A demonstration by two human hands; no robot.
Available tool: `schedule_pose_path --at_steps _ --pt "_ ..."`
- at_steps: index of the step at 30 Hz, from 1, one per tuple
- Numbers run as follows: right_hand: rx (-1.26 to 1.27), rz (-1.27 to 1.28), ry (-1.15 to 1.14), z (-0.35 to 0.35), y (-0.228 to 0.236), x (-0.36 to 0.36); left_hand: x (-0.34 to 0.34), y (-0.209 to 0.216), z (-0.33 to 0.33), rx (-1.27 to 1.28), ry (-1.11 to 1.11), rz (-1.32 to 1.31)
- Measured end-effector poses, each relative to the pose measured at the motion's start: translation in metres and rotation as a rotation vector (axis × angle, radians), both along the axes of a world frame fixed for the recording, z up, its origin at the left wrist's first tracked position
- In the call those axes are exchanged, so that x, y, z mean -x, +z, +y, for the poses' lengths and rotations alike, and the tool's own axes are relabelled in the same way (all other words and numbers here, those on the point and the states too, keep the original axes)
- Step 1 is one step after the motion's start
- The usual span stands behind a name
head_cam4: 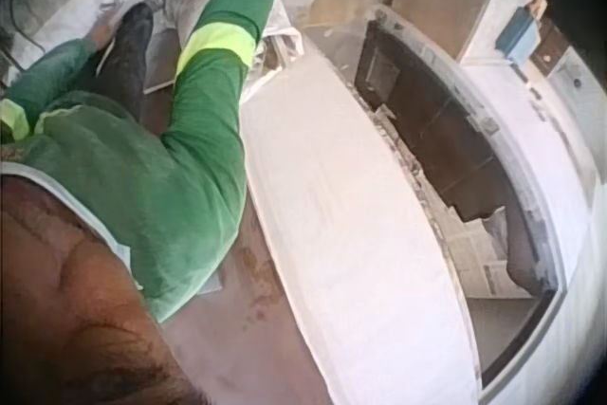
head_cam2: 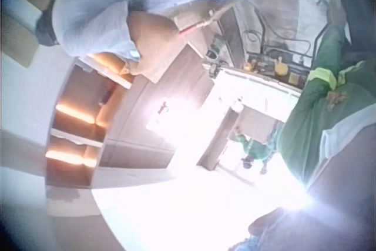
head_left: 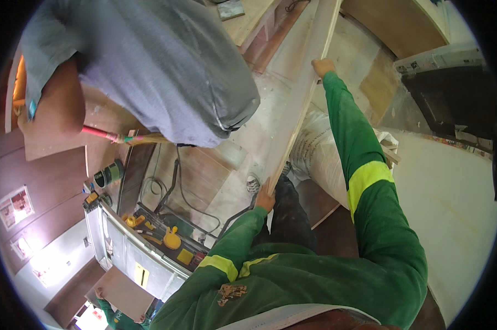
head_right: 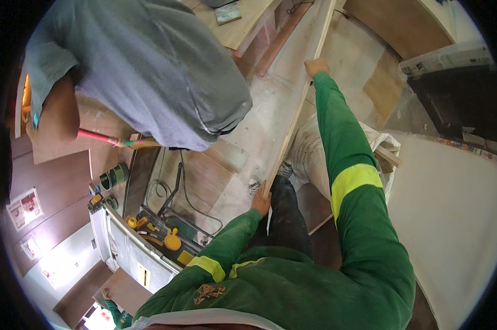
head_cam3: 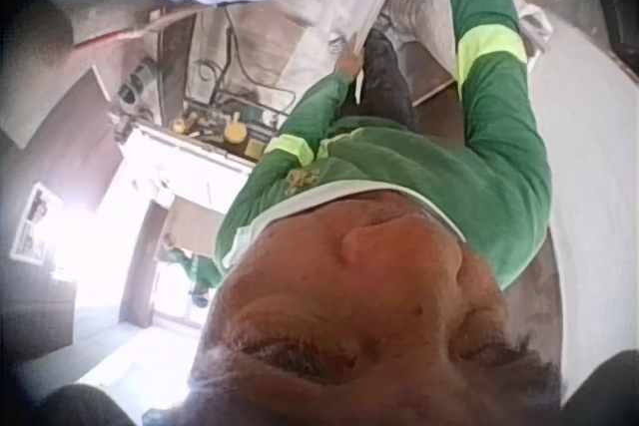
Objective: The person handles large wooden panels and cabinet components in a workshop. They move a large sheet of plywood, measure it with a tape measure, and fit a smaller wooden piece into a cabinet frame.
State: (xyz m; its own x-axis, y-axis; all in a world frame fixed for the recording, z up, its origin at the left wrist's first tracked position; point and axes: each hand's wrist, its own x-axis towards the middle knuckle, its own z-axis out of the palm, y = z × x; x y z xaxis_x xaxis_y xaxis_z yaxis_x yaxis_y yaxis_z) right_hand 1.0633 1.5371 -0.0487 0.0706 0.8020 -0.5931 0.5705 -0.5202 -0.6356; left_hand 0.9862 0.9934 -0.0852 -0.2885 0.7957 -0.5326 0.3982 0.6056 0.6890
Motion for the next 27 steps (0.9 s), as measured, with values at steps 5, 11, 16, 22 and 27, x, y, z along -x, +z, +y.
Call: schedule_pose_path --at_steps 5,11,16,22,27 --pt "-0.092 -0.200 0.105 0.031 -0.056 -0.037 -0.002 -0.008 0.041 -0.055 -0.091 0.008" --pt "-0.280 -0.311 0.046 -0.052 -0.085 -0.034 -0.018 -0.010 0.080 -0.030 -0.106 0.053" --pt "-0.011 -0.083 0.158 -0.160 -0.050 -0.021 -0.022 -0.030 0.069 0.057 -0.095 0.038" --pt "0.211 -0.094 0.277 -0.290 -0.005 -0.024 -0.010 -0.033 0.062 0.334 -0.239 -0.015" --pt "0.245 -0.066 0.385 -0.358 -0.028 -0.023 0.006 -0.026 0.033 0.279 -0.300 0.138"
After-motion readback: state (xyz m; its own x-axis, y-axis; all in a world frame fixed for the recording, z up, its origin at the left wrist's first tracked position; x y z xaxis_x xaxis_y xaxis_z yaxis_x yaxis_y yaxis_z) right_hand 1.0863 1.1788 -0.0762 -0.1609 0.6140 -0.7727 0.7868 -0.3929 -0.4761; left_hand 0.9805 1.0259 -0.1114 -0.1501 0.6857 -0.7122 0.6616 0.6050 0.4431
